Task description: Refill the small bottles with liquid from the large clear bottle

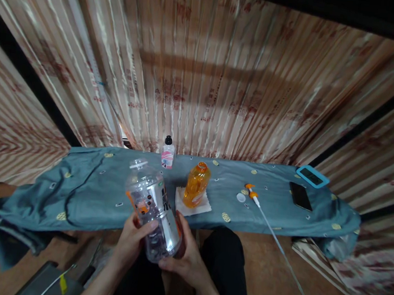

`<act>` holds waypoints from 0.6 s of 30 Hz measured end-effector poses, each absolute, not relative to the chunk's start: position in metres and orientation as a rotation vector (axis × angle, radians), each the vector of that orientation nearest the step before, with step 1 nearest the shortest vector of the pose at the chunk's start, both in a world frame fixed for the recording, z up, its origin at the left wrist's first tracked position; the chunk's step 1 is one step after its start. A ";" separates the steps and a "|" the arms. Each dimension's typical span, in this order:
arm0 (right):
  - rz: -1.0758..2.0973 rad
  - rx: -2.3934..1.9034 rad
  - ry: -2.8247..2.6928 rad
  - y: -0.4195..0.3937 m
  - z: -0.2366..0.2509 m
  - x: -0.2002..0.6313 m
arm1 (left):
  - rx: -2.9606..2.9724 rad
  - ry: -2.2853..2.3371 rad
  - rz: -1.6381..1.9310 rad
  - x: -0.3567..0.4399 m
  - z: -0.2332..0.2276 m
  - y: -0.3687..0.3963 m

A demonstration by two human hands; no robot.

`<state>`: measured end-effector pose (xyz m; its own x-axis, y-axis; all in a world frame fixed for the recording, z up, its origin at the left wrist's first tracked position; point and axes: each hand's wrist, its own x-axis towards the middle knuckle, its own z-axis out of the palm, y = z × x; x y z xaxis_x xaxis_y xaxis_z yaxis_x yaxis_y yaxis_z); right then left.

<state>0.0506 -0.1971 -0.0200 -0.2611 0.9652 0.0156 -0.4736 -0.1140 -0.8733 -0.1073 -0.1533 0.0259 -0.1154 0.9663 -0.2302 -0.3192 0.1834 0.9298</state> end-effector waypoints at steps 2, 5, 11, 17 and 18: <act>1.594 -0.782 -0.966 -0.198 -0.029 0.056 | 0.715 1.203 1.360 -0.115 0.027 -0.145; 1.515 -0.898 -0.966 -0.206 -0.038 0.073 | 0.692 1.227 1.432 -0.126 0.028 -0.126; 1.424 -1.063 -0.940 -0.236 -0.043 0.112 | 0.829 1.433 1.551 -0.144 0.016 -0.077; 1.364 -1.234 -0.907 -0.251 -0.052 0.142 | 0.978 1.540 1.564 -0.146 -0.002 -0.041; 1.340 -1.267 -0.892 -0.250 -0.053 0.146 | 0.984 1.567 1.556 -0.145 -0.004 -0.037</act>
